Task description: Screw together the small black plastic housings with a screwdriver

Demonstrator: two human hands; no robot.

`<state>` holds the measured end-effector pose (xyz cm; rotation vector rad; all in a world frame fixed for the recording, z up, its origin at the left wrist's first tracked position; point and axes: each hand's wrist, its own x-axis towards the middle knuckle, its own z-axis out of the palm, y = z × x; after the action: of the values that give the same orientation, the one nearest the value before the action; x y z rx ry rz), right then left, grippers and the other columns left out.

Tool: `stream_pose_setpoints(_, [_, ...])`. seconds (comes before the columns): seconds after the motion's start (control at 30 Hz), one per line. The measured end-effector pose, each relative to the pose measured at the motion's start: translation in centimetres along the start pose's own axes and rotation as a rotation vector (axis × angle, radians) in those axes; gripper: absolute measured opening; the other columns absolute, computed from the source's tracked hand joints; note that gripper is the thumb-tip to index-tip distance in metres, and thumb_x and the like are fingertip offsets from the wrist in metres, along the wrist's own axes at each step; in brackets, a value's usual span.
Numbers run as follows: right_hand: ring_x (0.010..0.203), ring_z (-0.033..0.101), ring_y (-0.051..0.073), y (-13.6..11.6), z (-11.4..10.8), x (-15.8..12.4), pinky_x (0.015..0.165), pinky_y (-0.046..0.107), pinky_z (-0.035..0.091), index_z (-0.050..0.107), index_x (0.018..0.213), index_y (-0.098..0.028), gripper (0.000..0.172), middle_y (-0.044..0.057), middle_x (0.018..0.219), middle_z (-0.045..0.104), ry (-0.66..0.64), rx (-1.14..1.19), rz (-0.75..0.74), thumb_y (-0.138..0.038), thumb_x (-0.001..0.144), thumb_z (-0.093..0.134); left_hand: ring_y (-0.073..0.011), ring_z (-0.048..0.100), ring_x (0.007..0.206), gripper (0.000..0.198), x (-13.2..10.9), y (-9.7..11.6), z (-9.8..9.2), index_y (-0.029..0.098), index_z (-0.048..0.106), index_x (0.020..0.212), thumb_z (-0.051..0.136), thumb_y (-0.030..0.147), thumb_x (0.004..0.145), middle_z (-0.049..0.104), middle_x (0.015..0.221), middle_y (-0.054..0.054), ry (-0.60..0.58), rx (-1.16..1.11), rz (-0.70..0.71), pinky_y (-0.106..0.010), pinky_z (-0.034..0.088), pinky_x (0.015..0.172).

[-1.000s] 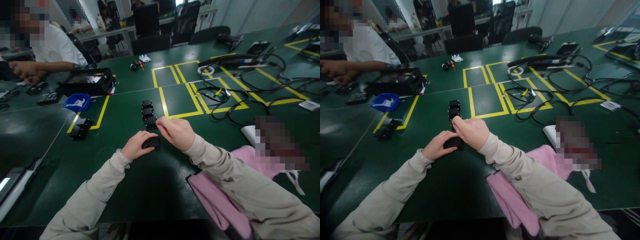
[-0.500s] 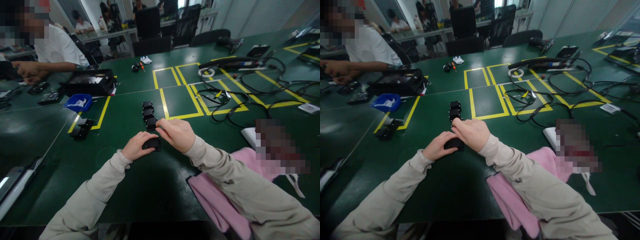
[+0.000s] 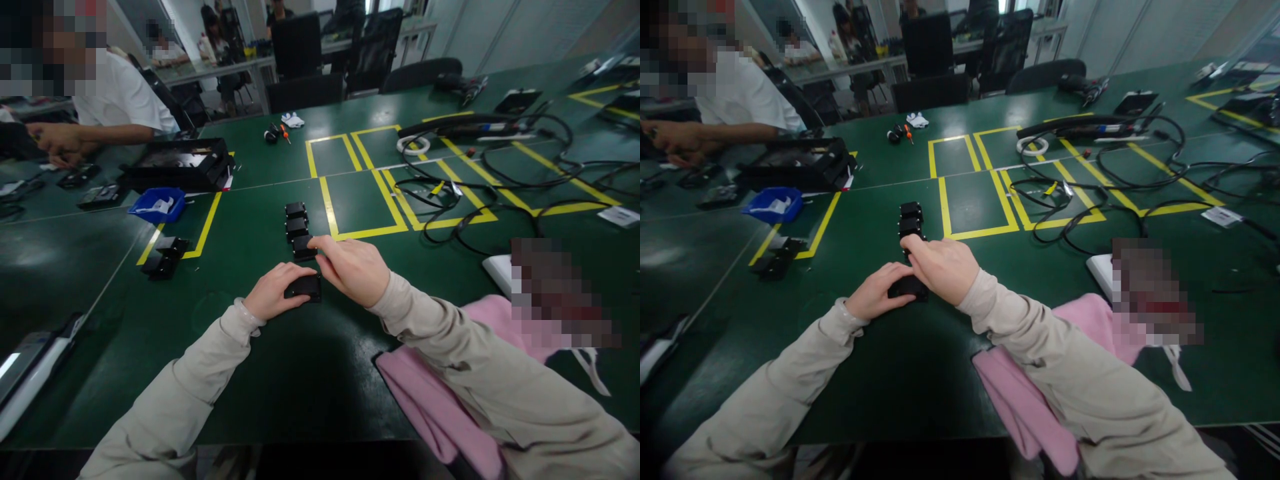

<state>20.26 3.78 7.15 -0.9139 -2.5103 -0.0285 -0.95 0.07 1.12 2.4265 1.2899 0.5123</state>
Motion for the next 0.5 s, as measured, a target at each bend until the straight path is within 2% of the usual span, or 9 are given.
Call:
stream_pose_setpoints(0.07, [0.070,0.064,0.015,-0.01,-0.03,-0.02,0.063,0.027,0.033,0.058,0.111,-0.017,0.028,0.004,0.083,0.072,-0.004,0.014,0.005,-0.026,0.096,0.036,-0.0239,0.055,0.101,0.042,0.01,0.03,-0.02,0.022,0.052,0.126,0.061,0.037,0.087,0.061,0.112,-0.007,-0.001,0.002,0.002,-0.038,0.046,0.089])
stream_pose_setpoints(0.2, [0.065,0.063,0.016,-0.04,-0.13,-0.03,0.061,0.028,0.031,0.062,0.098,-0.017,0.034,0.005,0.075,0.071,-0.054,-0.016,0.023,-0.035,0.098,0.033,-0.0239,0.055,0.101,0.042,0.02,0.02,0.00,0.022,0.052,0.126,0.060,0.038,0.088,0.061,0.112,-0.007,-0.005,0.003,0.005,-0.038,0.046,0.090])
stream_pose_setpoints(0.33, [0.070,0.064,0.015,-0.10,-0.13,-0.02,0.062,0.027,0.032,0.059,0.110,-0.017,0.029,0.004,0.083,0.073,-0.024,0.023,0.021,-0.026,0.097,0.034,-0.0236,0.055,0.101,0.041,0.01,-0.02,0.04,0.021,0.052,0.125,0.061,0.037,0.088,0.061,0.112,-0.007,-0.004,-0.004,0.006,-0.038,0.046,0.090])
stream_pose_setpoints(0.5, [0.064,0.062,0.016,-0.13,-0.21,0.00,0.059,0.027,0.029,0.061,0.099,-0.017,0.033,0.004,0.074,0.071,-0.067,-0.021,0.045,-0.036,0.098,0.034,-0.0239,0.054,0.104,0.042,-0.02,0.03,-0.02,0.022,0.051,0.126,0.061,0.036,0.088,0.060,0.113,-0.007,-0.005,-0.003,0.006,-0.039,0.045,0.092])
